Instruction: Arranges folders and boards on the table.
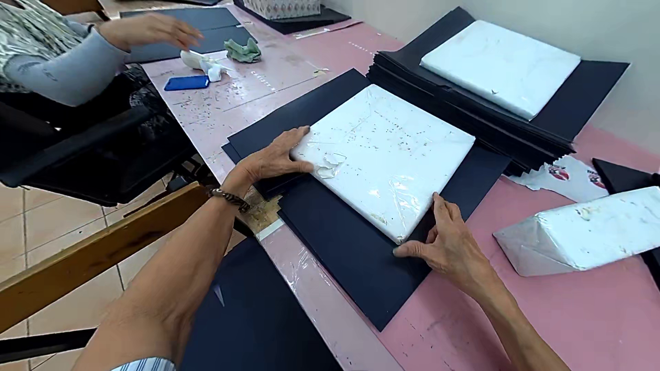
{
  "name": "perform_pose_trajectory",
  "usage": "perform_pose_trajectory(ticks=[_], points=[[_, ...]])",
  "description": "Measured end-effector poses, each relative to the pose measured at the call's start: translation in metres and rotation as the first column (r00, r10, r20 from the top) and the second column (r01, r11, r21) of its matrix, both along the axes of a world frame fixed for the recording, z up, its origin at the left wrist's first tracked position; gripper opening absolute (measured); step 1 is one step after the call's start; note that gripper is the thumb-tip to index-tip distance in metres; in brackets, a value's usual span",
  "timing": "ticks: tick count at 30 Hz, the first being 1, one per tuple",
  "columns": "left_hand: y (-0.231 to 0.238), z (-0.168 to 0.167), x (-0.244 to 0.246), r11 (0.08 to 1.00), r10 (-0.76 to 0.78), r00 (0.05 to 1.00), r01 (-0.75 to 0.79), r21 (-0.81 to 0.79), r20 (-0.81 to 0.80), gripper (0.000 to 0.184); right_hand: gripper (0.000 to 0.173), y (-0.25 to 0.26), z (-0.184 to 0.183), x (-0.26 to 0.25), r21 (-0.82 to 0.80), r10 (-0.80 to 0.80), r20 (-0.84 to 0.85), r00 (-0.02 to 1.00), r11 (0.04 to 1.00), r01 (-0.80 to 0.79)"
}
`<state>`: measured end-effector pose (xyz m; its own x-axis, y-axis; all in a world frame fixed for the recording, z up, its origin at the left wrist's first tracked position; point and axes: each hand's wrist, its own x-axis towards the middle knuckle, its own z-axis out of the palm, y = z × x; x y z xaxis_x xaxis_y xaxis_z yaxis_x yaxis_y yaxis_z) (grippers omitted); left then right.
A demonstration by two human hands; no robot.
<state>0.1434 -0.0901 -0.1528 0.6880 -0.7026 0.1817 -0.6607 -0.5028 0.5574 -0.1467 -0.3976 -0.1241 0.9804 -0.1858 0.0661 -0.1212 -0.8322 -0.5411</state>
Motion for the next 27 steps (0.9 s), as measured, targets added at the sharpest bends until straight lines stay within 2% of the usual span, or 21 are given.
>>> perform_pose_trajectory(ticks=[2,4,9,11,15,17,20,22,27], points=[[0.001,0.002,0.000,0.999,-0.024,1.000,0.024,0.023,-0.015,0.110,0.132,0.005,-0.003,0.001,-0.120,0.014,0.017,1.000,0.993,-0.012],[-0.001,0.005,-0.006,0.999,-0.028,1.000,0.028,0.024,-0.007,0.104,0.124,0.010,-0.017,-0.001,-0.237,0.030,0.126,0.992,0.972,0.001],[-0.002,-0.006,-0.004,0.999,-0.037,0.991,0.042,-0.032,0.131,0.082,0.114,0.015,-0.022,0.003,-0.351,0.052,0.173,0.984,0.936,0.012],[-0.003,-0.009,-0.003,0.999,0.008,0.986,0.000,-0.052,0.166,0.072,0.112,0.020,-0.018,0.009,-0.401,0.018,0.121,0.993,0.916,0.032],[-0.008,-0.006,-0.004,0.996,0.078,0.987,-0.071,-0.054,0.139,0.065,0.104,0.036,-0.002,0.020,-0.494,-0.104,-0.105,0.989,0.868,0.039],[-0.011,-0.002,-0.005,0.992,0.121,0.986,-0.118,-0.032,0.115,0.064,0.099,0.043,0.004,0.026,-0.505,-0.154,-0.175,0.972,0.862,0.046],[-0.013,0.000,-0.008,0.981,0.192,0.974,-0.193,-0.007,0.123,0.058,0.096,0.051,0.007,0.032,-0.529,-0.197,-0.181,0.964,0.845,0.073],[-0.017,0.002,-0.011,0.976,0.213,0.969,-0.216,0.011,0.123,0.057,0.095,0.050,0.004,0.031,-0.520,-0.191,-0.125,0.974,0.848,0.099],[-0.016,0.003,-0.014,0.978,0.203,0.969,-0.208,0.018,0.142,0.056,0.102,0.041,-0.002,0.018,-0.363,-0.147,-0.006,0.989,0.922,0.135]])
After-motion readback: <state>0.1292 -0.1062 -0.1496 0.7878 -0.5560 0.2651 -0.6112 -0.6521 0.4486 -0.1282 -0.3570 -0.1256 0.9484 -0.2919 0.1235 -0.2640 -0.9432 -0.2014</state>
